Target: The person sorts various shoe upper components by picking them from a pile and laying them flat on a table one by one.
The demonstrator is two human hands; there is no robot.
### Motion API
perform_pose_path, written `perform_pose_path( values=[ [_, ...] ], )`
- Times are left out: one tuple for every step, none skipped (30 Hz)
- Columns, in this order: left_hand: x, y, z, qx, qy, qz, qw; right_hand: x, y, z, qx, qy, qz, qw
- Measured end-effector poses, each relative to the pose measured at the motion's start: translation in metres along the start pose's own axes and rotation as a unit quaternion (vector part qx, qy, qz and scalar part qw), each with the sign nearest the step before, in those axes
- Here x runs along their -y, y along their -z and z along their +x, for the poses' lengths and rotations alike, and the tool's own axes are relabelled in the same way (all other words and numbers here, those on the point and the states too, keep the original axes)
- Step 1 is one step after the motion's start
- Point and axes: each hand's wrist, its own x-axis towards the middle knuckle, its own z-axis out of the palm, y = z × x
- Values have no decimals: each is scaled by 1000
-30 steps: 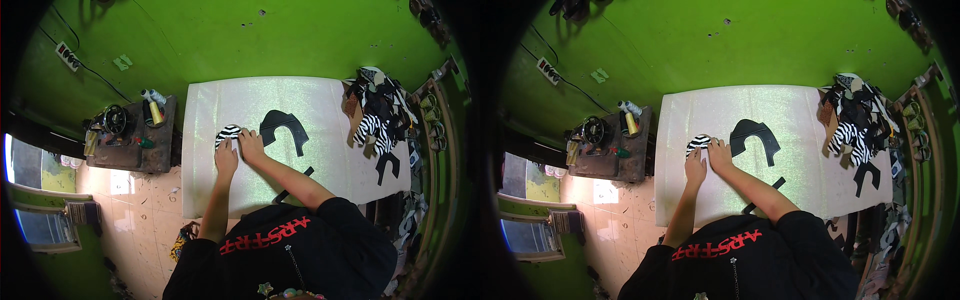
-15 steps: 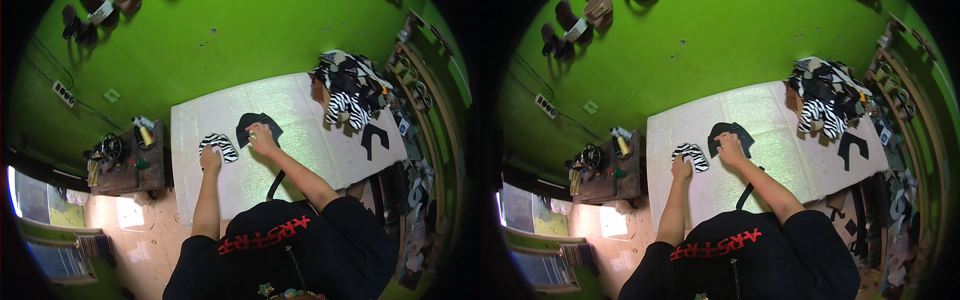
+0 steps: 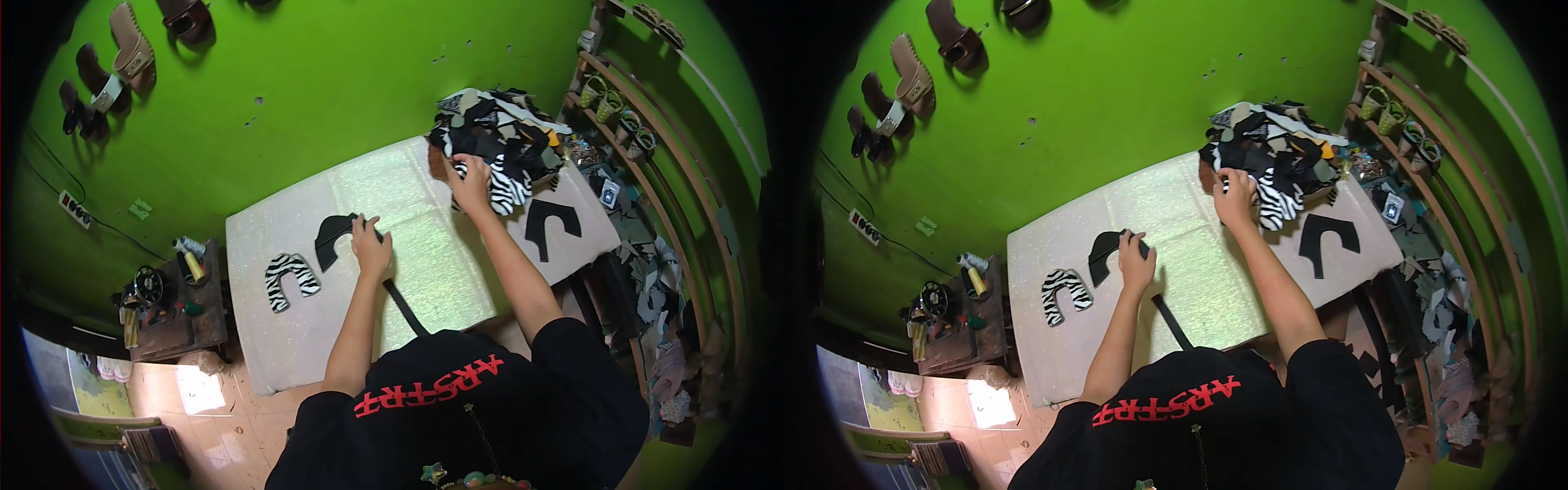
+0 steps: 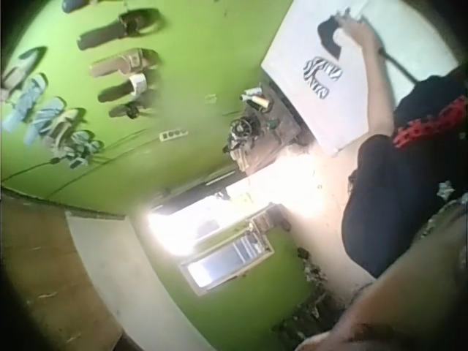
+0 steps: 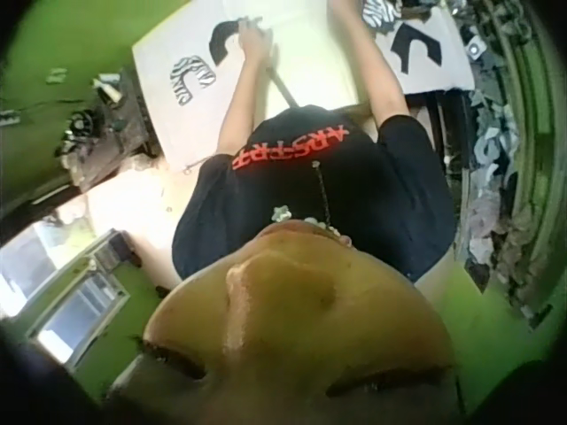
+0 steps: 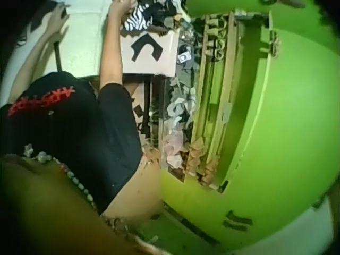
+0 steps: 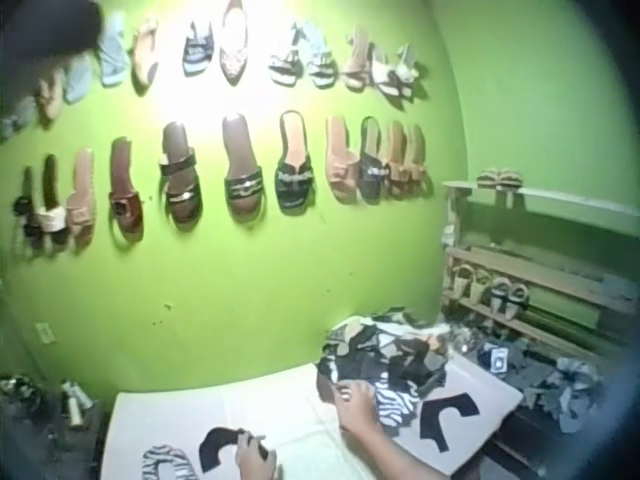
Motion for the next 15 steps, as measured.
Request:
perform_pose_path(
  values=[
    [-21,-9,4,0,-24,-7,1000,-10,13,13,-14,2,20,1000],
    [-41,-19,10,0,-46,-24,999,-18,26,24,-19,-23,-12,999],
    [-61,-28,15,-1,-67,-41,997,-26,39,36,-31,-28,-17,999],
    [-82,-36,21,-1,-89,-58,994,-36,50,47,-43,-35,-23,998],
    [-103,-44,25,3,-103,-69,992,-45,59,57,-57,-46,-47,996],
    [-118,-51,30,3,-120,-83,989,-52,67,67,-56,-56,-59,995],
    [-134,-57,35,3,-137,-97,986,-59,74,78,-55,-66,-71,994],
    [-147,-64,40,3,-153,-111,982,-65,80,89,-54,-75,-82,992],
    [-158,-73,44,6,-162,-133,978,-72,86,100,-61,-76,-97,990],
    [-167,-81,47,7,-173,-131,976,-78,91,111,-63,-79,-112,989],
    [-175,-88,50,8,-184,-130,974,-83,96,122,-45,-83,-121,988],
    [-184,-94,53,9,-194,-128,973,-90,100,133,-28,-88,-131,987],
    [-193,-100,56,22,-184,-149,971,-96,102,144,-11,-85,-138,987],
    [-201,-105,60,31,-188,-146,971,-101,103,153,5,-82,-145,986],
    [-205,-110,63,39,-189,-141,971,-103,102,160,25,-78,-151,985]
  ],
)
